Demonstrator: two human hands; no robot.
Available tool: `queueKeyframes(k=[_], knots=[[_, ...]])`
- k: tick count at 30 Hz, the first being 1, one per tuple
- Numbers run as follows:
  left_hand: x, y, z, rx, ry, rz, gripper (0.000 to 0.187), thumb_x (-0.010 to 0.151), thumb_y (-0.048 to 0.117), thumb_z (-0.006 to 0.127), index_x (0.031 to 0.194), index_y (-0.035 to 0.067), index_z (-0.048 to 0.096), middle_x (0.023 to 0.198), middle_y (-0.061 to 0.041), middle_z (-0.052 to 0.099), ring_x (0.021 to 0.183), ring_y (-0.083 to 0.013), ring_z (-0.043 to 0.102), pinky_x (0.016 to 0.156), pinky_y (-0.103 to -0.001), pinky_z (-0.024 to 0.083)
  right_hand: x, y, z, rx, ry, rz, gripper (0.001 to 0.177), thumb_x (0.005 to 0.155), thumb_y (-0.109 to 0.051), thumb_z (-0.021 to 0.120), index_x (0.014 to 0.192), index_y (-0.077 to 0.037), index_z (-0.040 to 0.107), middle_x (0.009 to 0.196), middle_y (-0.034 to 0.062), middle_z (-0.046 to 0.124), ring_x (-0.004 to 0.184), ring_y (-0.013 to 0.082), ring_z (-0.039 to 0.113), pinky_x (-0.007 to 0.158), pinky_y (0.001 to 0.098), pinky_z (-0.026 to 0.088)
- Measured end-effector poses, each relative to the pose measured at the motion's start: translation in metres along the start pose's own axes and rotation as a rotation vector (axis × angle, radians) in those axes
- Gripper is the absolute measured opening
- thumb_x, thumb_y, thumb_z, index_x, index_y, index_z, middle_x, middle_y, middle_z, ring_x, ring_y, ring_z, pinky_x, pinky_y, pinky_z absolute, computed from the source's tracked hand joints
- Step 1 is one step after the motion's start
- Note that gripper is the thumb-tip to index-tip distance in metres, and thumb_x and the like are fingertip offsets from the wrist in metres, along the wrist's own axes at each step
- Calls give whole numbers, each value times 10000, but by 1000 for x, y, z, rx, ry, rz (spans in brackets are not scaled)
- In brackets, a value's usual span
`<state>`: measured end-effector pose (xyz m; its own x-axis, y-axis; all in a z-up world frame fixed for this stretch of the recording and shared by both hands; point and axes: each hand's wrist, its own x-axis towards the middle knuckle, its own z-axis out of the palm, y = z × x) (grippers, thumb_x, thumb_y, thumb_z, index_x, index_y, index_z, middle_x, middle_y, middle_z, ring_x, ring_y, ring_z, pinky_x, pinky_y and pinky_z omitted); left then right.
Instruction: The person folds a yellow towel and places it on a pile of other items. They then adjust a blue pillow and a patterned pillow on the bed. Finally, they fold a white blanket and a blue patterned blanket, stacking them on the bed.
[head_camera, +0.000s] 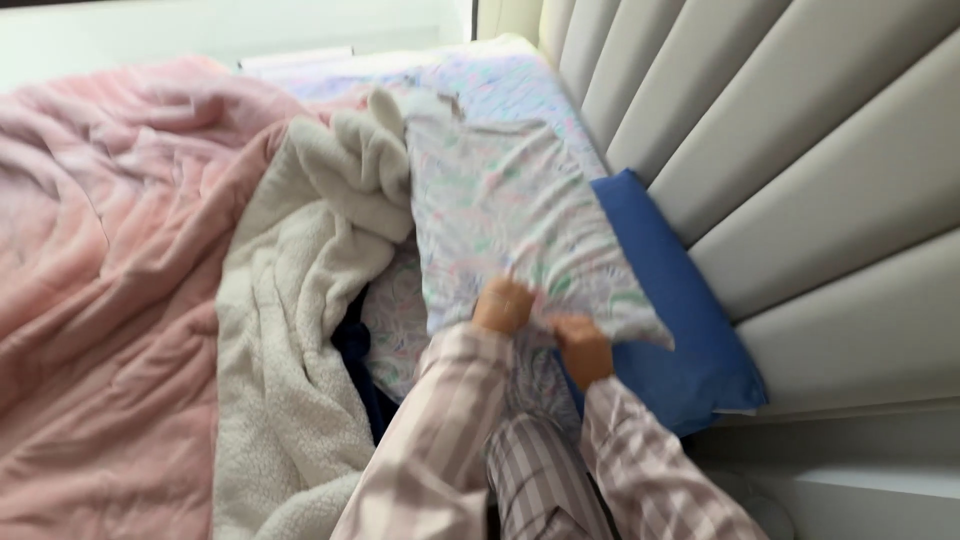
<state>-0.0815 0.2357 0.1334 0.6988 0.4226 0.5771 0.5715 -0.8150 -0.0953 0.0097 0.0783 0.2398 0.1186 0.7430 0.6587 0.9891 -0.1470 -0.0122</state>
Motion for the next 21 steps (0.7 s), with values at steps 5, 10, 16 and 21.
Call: queueKeyframes(k=[5,10,16,21], knots=[[-75,42,-116,-144,-541,157,163,886,212,617,779,279,721,703,53,698,658,-179,677,561,-370,468,-98,4,-43,257,-221,-102,306,922,-320,632,642,-255,526,613,-18,499,554,201,546,491,360,429],[-173,96,-173,-387,-871,205,273,823,186,648,1078,284,666,925,27,730,809,-256,724,618,-399,546,-217,-8,-69,511,-531,-203,46,824,-163,645,789,-191,651,712,42,610,648,291,602,533,454,448],[-237,116,-154,-731,-969,-85,229,867,203,621,1059,302,698,981,0,690,872,-299,673,754,-449,522,-254,-4,-67,764,-888,-196,123,840,-245,609,816,-126,629,759,84,619,701,282,630,583,433,478],[-230,91,-135,-826,-1185,-429,227,920,195,571,1086,310,674,1084,39,675,958,-232,663,842,-394,512,-212,7,-38,845,-1153,-152,118,893,-137,622,786,-98,589,756,85,578,722,261,607,643,422,460]])
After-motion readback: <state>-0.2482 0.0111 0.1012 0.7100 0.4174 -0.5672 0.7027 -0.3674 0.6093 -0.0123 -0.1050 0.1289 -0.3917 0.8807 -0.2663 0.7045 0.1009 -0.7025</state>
